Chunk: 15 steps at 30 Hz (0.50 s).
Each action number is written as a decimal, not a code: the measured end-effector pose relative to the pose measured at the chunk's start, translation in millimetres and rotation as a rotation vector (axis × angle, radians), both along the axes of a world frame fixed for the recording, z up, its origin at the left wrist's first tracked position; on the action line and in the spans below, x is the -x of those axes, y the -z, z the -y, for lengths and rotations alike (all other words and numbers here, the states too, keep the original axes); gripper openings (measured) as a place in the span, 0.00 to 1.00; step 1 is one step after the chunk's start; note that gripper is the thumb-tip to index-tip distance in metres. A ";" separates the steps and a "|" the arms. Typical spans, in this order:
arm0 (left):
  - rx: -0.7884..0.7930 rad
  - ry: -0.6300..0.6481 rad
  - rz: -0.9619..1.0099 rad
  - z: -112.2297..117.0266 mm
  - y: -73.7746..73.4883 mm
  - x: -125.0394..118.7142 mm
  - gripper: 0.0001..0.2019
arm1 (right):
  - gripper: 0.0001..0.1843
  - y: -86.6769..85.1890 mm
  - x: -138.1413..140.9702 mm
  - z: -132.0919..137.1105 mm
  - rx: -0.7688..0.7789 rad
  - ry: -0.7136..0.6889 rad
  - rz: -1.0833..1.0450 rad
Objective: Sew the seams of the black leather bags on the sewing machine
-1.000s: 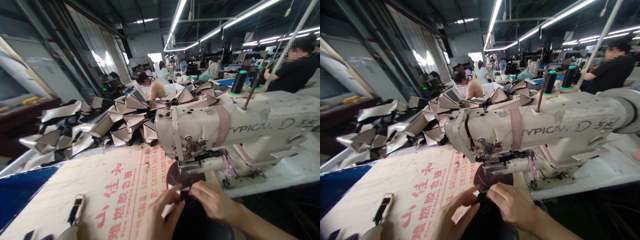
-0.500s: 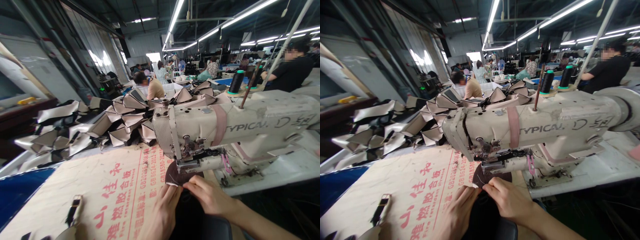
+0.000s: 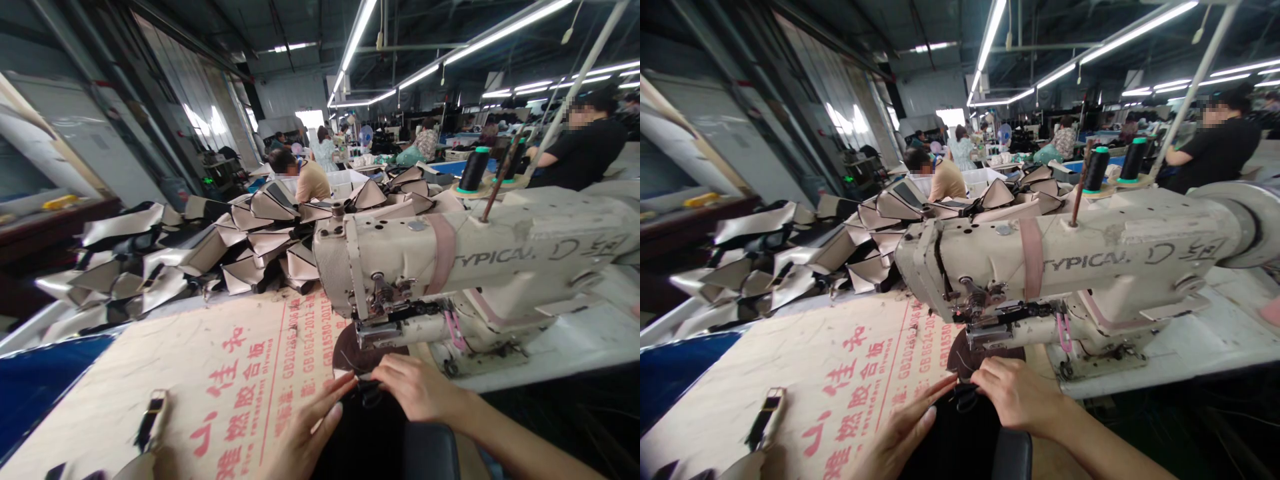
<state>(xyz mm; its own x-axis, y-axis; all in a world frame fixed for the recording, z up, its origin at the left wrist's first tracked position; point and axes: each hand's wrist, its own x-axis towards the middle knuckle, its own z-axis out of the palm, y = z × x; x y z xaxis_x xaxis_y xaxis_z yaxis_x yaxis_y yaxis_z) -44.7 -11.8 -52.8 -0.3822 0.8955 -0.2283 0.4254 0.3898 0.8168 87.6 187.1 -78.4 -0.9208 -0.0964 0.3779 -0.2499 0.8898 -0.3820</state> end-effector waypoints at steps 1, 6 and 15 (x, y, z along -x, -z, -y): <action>-0.009 -0.029 0.015 1.0 3.7 -1.6 0.20 | 0.09 -0.6 0.4 0.3 -0.013 -0.001 0.001; -0.152 -0.309 -0.276 -24.0 4.2 -8.5 0.18 | 0.11 -10.2 3.0 7.6 0.103 0.055 0.020; 0.081 0.012 -0.760 -92.0 -20.1 66.6 0.14 | 0.19 21.5 45.8 46.2 1.383 0.366 -0.018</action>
<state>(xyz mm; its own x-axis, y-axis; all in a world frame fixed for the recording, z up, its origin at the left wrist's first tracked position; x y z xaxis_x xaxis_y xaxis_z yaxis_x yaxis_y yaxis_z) -111.3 80.3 -32.7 -0.4509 0.8921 0.0289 0.8636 0.4278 0.2669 41.8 140.9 -99.9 -0.8072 0.5900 -0.0174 -0.1059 -0.1738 -0.9791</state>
